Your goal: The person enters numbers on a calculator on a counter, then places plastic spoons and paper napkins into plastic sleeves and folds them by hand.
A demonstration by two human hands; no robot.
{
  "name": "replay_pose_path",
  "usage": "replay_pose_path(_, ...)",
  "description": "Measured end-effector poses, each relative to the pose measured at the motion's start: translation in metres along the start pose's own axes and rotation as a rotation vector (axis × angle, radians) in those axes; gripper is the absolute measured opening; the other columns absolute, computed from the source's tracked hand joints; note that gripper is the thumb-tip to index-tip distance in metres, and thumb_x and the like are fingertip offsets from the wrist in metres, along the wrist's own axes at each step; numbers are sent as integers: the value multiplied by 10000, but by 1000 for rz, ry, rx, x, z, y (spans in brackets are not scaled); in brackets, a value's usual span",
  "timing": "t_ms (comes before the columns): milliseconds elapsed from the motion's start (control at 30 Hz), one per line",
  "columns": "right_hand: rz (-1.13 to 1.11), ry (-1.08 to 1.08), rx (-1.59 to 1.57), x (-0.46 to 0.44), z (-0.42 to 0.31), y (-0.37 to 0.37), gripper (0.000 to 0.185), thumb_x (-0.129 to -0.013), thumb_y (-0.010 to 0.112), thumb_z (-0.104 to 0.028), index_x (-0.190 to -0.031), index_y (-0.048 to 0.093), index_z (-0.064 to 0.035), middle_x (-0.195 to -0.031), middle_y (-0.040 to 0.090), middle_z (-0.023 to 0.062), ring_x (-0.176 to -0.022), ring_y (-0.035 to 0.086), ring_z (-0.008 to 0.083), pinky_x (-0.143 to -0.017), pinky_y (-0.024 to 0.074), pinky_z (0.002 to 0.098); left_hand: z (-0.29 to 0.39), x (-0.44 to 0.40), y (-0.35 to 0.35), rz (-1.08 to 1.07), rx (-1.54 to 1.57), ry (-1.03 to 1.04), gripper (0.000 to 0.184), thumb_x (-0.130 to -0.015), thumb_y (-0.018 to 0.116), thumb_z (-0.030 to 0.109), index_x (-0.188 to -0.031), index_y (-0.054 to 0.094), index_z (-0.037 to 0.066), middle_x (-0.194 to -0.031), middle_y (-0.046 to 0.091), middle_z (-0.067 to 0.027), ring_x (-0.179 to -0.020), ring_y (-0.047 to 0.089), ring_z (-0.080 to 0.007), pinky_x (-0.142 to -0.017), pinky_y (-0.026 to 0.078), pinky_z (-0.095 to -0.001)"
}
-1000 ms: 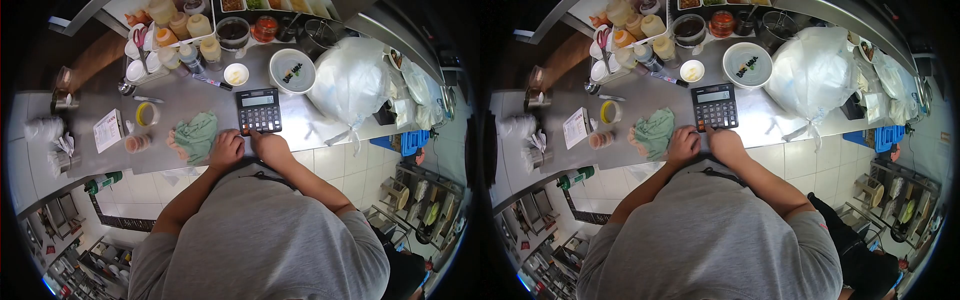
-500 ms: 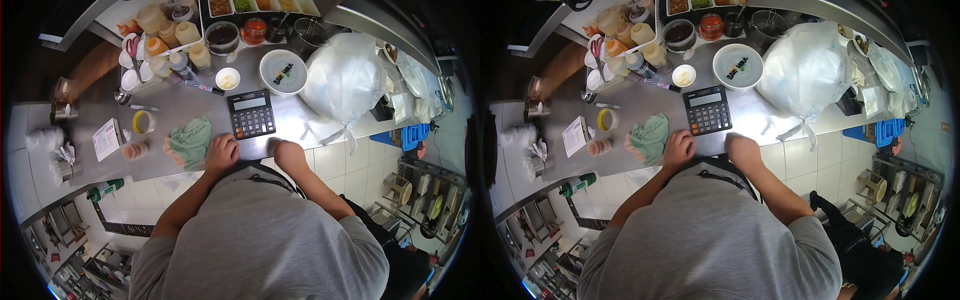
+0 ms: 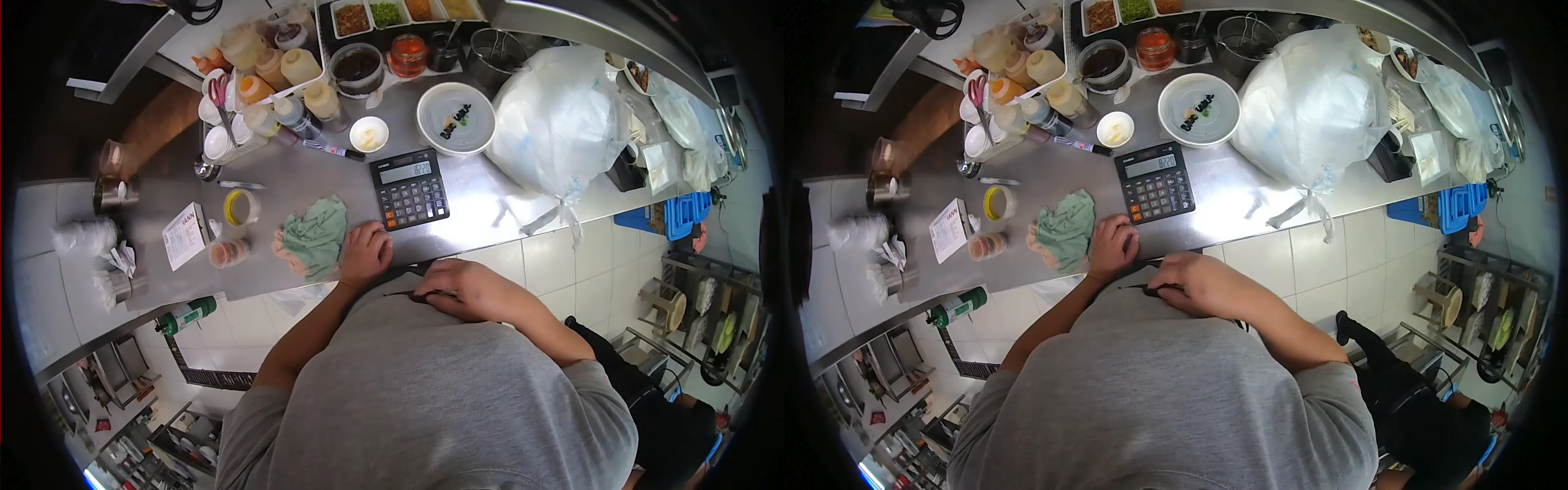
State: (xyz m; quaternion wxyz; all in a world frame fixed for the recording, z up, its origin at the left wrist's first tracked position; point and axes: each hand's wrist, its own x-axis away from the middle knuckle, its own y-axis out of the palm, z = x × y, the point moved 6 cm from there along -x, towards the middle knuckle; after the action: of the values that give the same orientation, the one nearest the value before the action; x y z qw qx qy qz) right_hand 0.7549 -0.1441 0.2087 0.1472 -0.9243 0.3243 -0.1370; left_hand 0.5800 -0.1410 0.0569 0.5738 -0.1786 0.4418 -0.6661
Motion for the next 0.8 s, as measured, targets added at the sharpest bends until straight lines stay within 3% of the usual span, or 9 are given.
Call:
replay_pose_path(100,-43,-17,-60,13,-3,-15,147,-820,661,-120,-946,663,-45,-1026,618,133,-974,596,330,-839,485,378,0,-3,-4,3,23,-21,135,-775,669,140,-888,620,85,-1051,575,-73,-994,540,-288,-859,425,-401)
replay_pose_path(200,27,-68,30,24,3,-17,196,-791,695,-77,-986,679,-61,-1126,620,106,-1034,591,298,-912,466,361,-1,-6,-20,-100,273,-87,129,-801,664,93,-919,627,58,-1008,603,-80,-966,559,-274,-843,450,-388)
replay_pose_path(300,13,-31,127,15,42,-10,224,-783,700,-60,-1006,680,-69,-1144,621,111,-1037,592,268,-923,462,348,37,-14,-65,-195,817,-433,138,-837,641,48,-975,635,36,-1023,632,-82,-991,575,-251,-855,466,-371)
replay_pose_path(367,23,130,-561,4,106,-12,134,-811,656,-75,-939,673,-40,-962,655,91,-902,618,186,-836,475,274,107,-35,-103,-530,925,-230,139,-882,597,78,-1007,637,31,-1077,633,-82,-1037,571,-240,-895,454,-363)
replay_pose_path(400,255,202,-368,-2,133,-25,145,-823,661,-104,-946,658,-26,-854,650,76,-818,616,170,-792,473,254,134,-37,-108,-689,976,-128,148,-905,575,93,-1022,638,28,-1104,633,-83,-1059,569,-234,-915,447,-359)
replay_pose_path(433,374,381,-117,-4,138,-34,192,-821,674,-129,-985,649,-32,-894,640,111,-859,620,217,-785,488,306,142,-37,-101,-707,912,-110,166,-917,559,116,-1033,637,26,-1114,632,-87,-1075,566,-236,-929,440,-358)
replay_pose_path(500,488,62,447,-14,126,-38,306,-808,693,-171,-1079,623,-49,-954,616,147,-922,607,295,-793,494,367,158,-40,-88,-744,777,-77,210,-942,527,163,-1055,636,22,-1134,631,-95,-1107,560,-238,-957,426,-355)
replay_pose_path(633,386,105,504,-16,121,-23,402,-806,689,-221,-1156,581,-57,-1010,588,168,-951,582,341,-786,489,418,160,-45,-67,-832,538,23,252,-965,487,205,-1084,608,19,-1111,595,-121,-1065,546,-273,-933,422,-368)
replay_pose_path(800,324,194,679,-21,121,-17,368,-845,618,-212,-1177,575,-57,-964,596,141,-904,598,315,-766,492,428,168,-37,-84,-956,245,-109,279,-956,495,244,-1050,609,7,-1040,590,-149,-1002,552,-300,-902,427,-386)
